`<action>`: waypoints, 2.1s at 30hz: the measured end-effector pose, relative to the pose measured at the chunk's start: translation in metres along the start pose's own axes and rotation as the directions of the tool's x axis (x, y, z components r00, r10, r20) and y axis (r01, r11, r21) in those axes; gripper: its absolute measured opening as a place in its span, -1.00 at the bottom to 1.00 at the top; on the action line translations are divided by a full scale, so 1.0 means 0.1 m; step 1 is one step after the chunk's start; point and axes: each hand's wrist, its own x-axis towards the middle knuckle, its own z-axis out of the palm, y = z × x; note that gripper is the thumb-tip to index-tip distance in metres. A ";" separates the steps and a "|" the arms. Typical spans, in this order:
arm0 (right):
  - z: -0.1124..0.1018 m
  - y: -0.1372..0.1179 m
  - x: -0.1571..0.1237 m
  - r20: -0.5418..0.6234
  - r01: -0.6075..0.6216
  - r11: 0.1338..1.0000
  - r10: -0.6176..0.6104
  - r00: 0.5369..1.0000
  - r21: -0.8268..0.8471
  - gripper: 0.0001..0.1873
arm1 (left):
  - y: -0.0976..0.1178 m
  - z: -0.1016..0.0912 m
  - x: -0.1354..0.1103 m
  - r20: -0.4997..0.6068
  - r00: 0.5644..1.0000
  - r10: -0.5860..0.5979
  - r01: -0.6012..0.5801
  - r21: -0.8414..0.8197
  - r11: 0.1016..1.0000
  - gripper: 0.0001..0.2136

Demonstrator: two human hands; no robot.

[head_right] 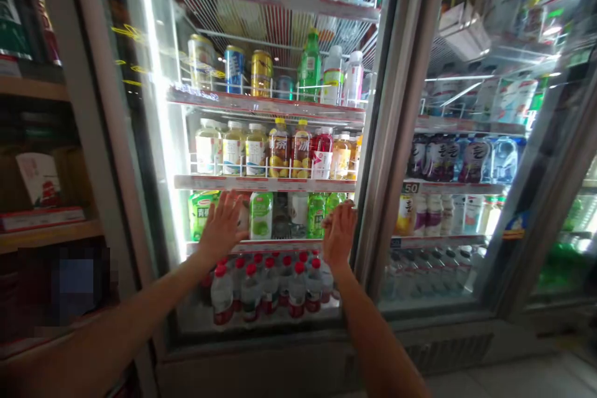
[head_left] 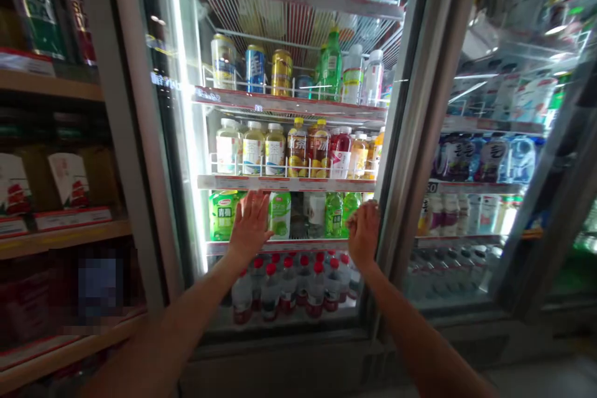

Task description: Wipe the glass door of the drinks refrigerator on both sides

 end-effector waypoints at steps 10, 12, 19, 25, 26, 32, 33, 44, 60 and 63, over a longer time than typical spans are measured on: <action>0.13 -0.53 -0.04 0.213 0.290 0.943 -0.321 0.923 0.162 -0.45 | -0.06 0.03 -0.08 0.005 0.998 0.055 -0.055 0.018 0.998 -0.21; 0.10 -0.36 0.03 0.102 0.171 0.981 -0.180 0.978 0.090 -0.44 | -0.09 0.03 -0.10 0.028 0.997 0.065 -0.065 0.008 0.998 -0.21; 0.21 -0.75 -0.06 0.276 0.376 0.902 -0.424 0.863 0.213 -0.44 | -0.06 0.06 -0.13 -0.011 0.998 0.055 -0.055 0.018 0.998 -0.24; 0.17 -0.44 0.28 0.138 0.293 0.944 -0.314 0.939 0.153 -0.44 | -0.06 0.06 -0.15 0.024 0.999 0.043 -0.043 0.013 0.999 -0.21; 0.17 -0.39 0.34 0.059 0.196 0.974 -0.204 0.977 0.115 -0.44 | -0.06 0.05 -0.15 0.029 0.999 0.043 -0.044 0.009 0.999 -0.20; 0.20 -0.70 0.17 0.222 0.421 0.877 -0.469 0.855 0.230 -0.47 | -0.07 0.04 -0.15 0.028 0.999 0.047 -0.047 -0.003 0.999 -0.19; 0.19 -0.70 0.16 0.268 0.491 0.828 -0.554 0.788 0.269 -0.48 | -0.07 0.04 -0.15 0.023 0.999 0.049 -0.049 -0.001 0.999 -0.19; 0.13 -0.29 0.52 0.043 0.204 0.974 -0.209 0.977 0.095 -0.49 | -0.07 0.03 -0.17 0.020 0.999 0.051 -0.051 0.032 0.998 -0.20; 0.08 -0.15 0.72 0.214 0.470 0.855 -0.512 0.832 0.220 -0.46 | -0.08 0.07 -0.19 0.022 0.999 0.028 -0.030 0.083 0.996 -0.26; 0.06 0.01 0.89 0.058 0.268 0.953 -0.278 0.959 0.141 -0.44 | -0.09 0.09 -0.19 0.017 0.999 0.029 -0.030 0.090 0.995 -0.24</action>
